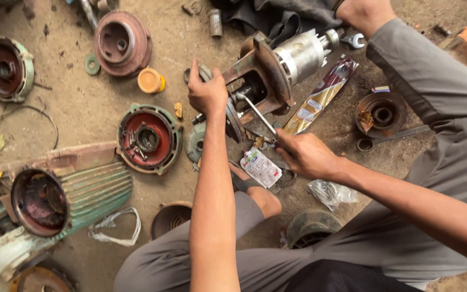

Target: The person sits on the ground and disassembles a water pump, using a spanner to loosen bolts on the pump housing and pulling the impeller and casing apart by hand. They reposition the pump body and continue loosening fasteners, with old pump parts scattered on the dirt around them.

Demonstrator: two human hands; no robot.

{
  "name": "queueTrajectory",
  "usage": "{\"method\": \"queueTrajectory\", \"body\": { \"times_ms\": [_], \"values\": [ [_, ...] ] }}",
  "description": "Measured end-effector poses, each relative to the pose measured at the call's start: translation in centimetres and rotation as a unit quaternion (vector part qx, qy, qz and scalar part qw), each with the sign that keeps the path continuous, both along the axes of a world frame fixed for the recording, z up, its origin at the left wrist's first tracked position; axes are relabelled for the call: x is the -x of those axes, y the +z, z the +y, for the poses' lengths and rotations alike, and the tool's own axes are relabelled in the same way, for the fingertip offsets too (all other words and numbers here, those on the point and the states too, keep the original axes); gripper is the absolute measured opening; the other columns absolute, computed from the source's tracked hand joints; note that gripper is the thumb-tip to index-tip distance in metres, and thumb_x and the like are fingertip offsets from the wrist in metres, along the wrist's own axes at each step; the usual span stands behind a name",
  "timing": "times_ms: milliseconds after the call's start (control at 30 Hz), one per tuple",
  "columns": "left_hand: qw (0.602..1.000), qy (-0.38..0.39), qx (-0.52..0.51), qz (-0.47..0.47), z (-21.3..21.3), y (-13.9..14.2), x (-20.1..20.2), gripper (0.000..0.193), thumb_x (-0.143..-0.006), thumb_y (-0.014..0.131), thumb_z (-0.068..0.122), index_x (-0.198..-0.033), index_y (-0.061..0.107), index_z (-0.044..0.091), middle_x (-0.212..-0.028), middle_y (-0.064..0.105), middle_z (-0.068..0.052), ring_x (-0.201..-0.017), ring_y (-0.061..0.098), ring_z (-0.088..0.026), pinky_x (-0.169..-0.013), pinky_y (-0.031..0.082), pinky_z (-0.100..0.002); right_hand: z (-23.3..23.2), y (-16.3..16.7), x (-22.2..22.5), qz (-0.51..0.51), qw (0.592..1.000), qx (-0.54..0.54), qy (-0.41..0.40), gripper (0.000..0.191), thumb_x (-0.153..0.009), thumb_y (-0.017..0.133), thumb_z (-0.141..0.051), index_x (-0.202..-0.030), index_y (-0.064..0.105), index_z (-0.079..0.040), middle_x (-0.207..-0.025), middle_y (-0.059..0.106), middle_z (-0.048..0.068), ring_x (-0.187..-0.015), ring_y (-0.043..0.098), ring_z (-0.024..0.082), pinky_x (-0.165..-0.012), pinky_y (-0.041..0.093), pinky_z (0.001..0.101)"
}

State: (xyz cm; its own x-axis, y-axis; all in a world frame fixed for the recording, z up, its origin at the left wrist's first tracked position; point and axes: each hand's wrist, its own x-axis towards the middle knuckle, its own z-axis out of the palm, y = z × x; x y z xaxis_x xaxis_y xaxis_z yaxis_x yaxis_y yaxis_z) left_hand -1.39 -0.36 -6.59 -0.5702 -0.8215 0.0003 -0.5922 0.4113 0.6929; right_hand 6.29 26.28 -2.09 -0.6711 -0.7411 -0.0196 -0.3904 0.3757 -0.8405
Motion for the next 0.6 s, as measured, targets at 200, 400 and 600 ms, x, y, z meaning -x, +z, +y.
{"method": "queueTrajectory", "body": {
  "times_ms": [200,400,600],
  "values": [
    [1.0,0.007,-0.007,-0.011,-0.1,-0.5,-0.1,0.064,-0.08,0.074,0.024,-0.142,0.059,0.018,-0.132,0.07,-0.008,-0.102,0.077,-0.026,-0.094,0.056,-0.039,0.8,1.8,5.3,-0.071,0.991,-0.087,0.071,0.049,-0.087,0.074,-0.015,-0.132,0.061,-0.002,-0.064,0.064,0.023,-0.05,0.063,0.032,-0.052,0.048,0.0444],
    [0.997,-0.009,-0.051,-0.064,0.5,2.7,0.3,0.066,-0.084,0.072,0.023,-0.147,0.053,0.018,-0.135,0.068,-0.007,-0.085,0.079,-0.024,-0.086,0.06,-0.037,0.0,1.2,1.9,-0.064,0.989,0.112,-0.073,0.04,-0.09,0.074,-0.015,-0.123,0.062,0.004,-0.075,0.071,0.014,-0.062,0.069,0.021,-0.057,0.054,0.0324],
    [0.998,-0.04,-0.046,-0.022,0.2,1.7,-0.3,0.067,-0.082,0.071,0.011,-0.147,0.056,0.019,-0.136,0.067,-0.01,-0.082,0.079,-0.028,-0.084,0.06,-0.039,-3.1,-0.5,1.2,0.047,0.952,0.236,-0.19,0.015,-0.1,0.059,-0.015,-0.099,0.066,-0.002,-0.072,0.065,0.005,-0.059,0.063,0.016,-0.057,0.05,0.0278]
  ]
}}
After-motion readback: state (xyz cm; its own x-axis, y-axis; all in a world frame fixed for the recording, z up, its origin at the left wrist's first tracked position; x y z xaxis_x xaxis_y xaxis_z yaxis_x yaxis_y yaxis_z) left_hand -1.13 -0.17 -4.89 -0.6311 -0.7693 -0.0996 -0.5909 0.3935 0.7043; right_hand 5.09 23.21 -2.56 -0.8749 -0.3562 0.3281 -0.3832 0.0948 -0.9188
